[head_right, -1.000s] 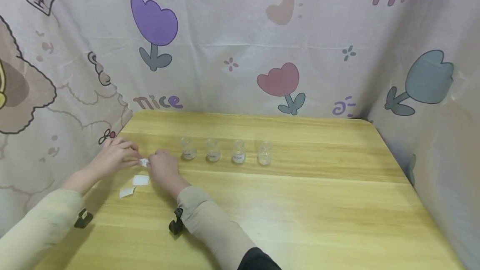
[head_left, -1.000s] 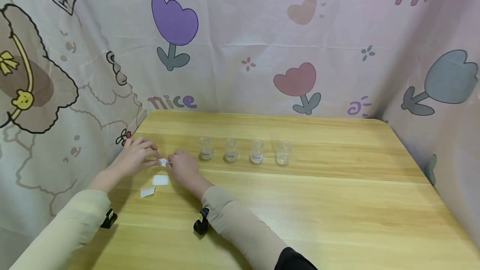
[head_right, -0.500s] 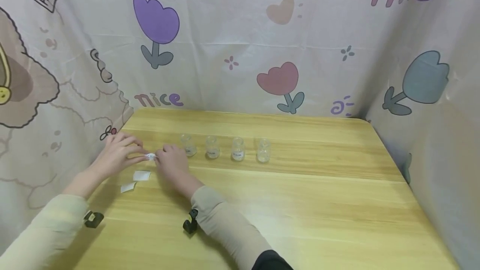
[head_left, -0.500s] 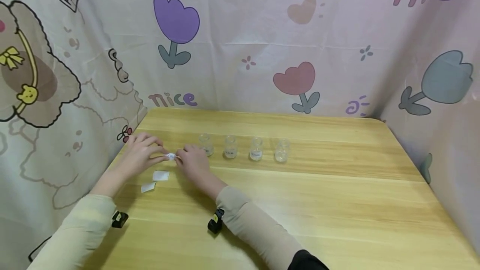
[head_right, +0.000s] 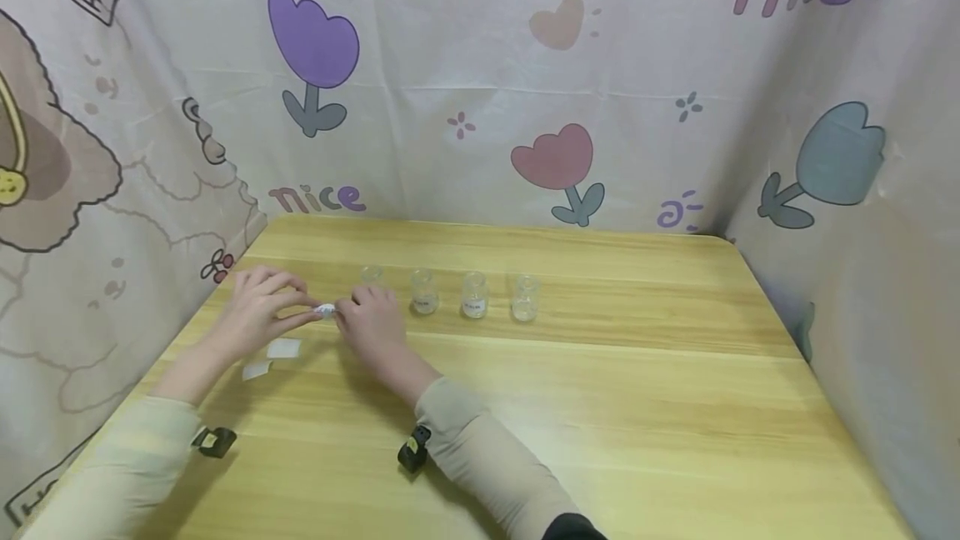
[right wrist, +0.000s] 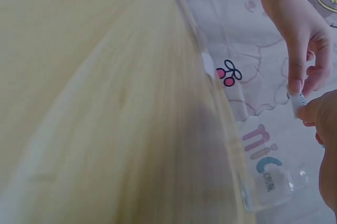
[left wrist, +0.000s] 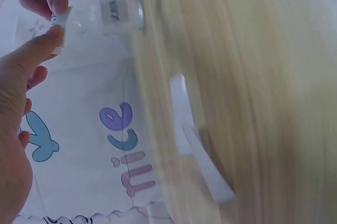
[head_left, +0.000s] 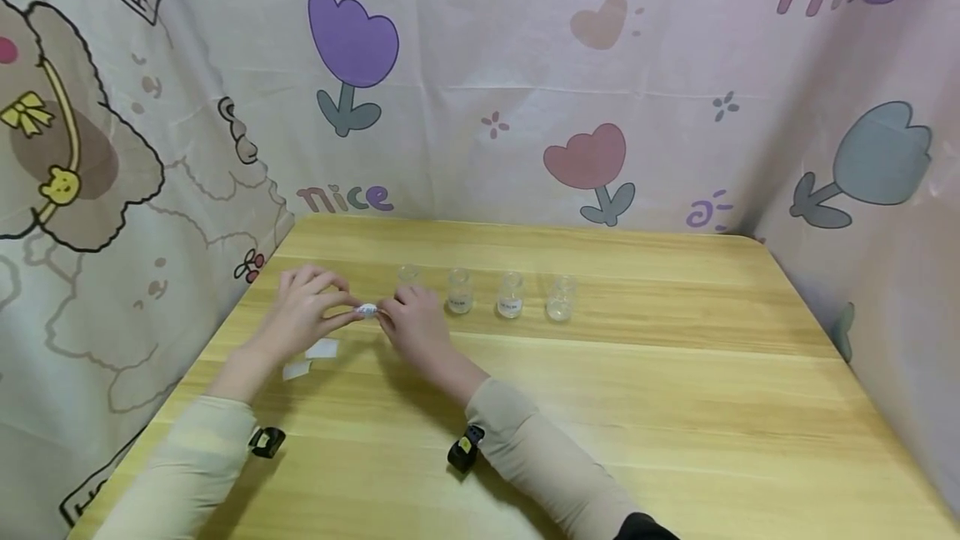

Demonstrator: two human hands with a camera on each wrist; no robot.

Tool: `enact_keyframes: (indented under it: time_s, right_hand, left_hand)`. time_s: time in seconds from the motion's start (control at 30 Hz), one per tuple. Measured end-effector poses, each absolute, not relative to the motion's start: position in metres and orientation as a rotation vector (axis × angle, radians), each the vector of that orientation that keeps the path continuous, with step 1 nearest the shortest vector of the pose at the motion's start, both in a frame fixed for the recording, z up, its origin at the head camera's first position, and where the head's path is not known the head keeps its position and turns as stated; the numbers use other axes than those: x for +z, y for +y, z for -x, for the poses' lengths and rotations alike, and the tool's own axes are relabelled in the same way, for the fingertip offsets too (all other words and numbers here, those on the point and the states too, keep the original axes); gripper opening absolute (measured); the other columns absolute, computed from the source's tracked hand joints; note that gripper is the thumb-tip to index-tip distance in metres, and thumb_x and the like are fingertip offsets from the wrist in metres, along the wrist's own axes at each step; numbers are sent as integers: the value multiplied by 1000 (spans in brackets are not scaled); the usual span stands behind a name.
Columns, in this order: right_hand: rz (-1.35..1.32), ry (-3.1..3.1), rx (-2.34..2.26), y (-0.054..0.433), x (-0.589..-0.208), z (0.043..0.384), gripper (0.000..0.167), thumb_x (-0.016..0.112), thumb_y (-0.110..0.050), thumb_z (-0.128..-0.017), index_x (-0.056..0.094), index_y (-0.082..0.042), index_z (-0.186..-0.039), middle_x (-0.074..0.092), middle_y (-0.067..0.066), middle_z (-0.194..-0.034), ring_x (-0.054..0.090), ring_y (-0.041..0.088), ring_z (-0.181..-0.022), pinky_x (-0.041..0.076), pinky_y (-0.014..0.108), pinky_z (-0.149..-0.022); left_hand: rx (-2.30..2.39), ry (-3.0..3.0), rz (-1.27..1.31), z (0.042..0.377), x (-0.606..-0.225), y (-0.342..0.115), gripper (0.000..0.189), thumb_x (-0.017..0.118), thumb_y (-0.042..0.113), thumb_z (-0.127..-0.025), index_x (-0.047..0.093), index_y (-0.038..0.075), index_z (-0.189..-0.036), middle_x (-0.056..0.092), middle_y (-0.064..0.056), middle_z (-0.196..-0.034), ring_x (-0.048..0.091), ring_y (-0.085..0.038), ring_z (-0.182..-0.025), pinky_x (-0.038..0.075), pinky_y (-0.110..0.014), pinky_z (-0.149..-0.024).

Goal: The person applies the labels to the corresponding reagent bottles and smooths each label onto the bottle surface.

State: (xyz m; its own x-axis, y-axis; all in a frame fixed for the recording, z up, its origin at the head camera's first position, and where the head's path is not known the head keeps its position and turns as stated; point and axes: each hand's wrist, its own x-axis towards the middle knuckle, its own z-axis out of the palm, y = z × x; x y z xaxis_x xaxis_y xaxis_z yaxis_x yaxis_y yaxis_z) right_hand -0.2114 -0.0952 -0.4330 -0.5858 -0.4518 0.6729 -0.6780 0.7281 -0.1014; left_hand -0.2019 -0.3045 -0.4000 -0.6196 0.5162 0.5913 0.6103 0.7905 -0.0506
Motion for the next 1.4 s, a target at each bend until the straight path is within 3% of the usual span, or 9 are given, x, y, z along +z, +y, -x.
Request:
enact_keyframes:
  time_s: [0.03, 0.2, 0.43, 1.4]
  right_hand:
    - [-847, -2286, 459, -92, -432, 211, 11, 68, -32, -91, 76, -24, -94, 61, -9, -79, 53, 9, -74, 37, 22, -65]
    - [-836, -2272, 489, -78, -428, 209, 10, 69, -29, -91, 76, -23, -95, 61, -7, -80, 51, 10, -73, 36, 22, -64]
    - [-832, -2235, 583, -55, -431, 210, 11, 72, -25, -88, 76, -19, -96, 55, -3, -77, 45, 12, -70, 29, 24, -67]
    - [-730, -2045, 609, 17, -435, 205, 15, 85, -21, -74, 78, -17, -87, 53, 1, -74, 43, 17, -67, 34, 32, -64]
  left_hand:
    - [-217, -2368, 836, 202, -400, -302, 24, 85, 28, -65, 77, 18, -85, 64, -4, -94, 49, -27, -95, 30, -51, -81]
    - [-317, -2314, 835, 204, -401, -289, 26, 85, 26, -64, 77, 17, -87, 64, -6, -94, 48, -29, -94, 28, -52, -80]
    - [-451, -2269, 801, 206, -407, -264, 22, 85, 24, -65, 77, 16, -85, 65, -8, -92, 48, -28, -93, 27, -51, -80]
    - [-804, -2108, 761, 208, -425, -181, 21, 87, 17, -67, 77, 9, -84, 65, -12, -91, 46, -28, -93, 24, -48, -85]
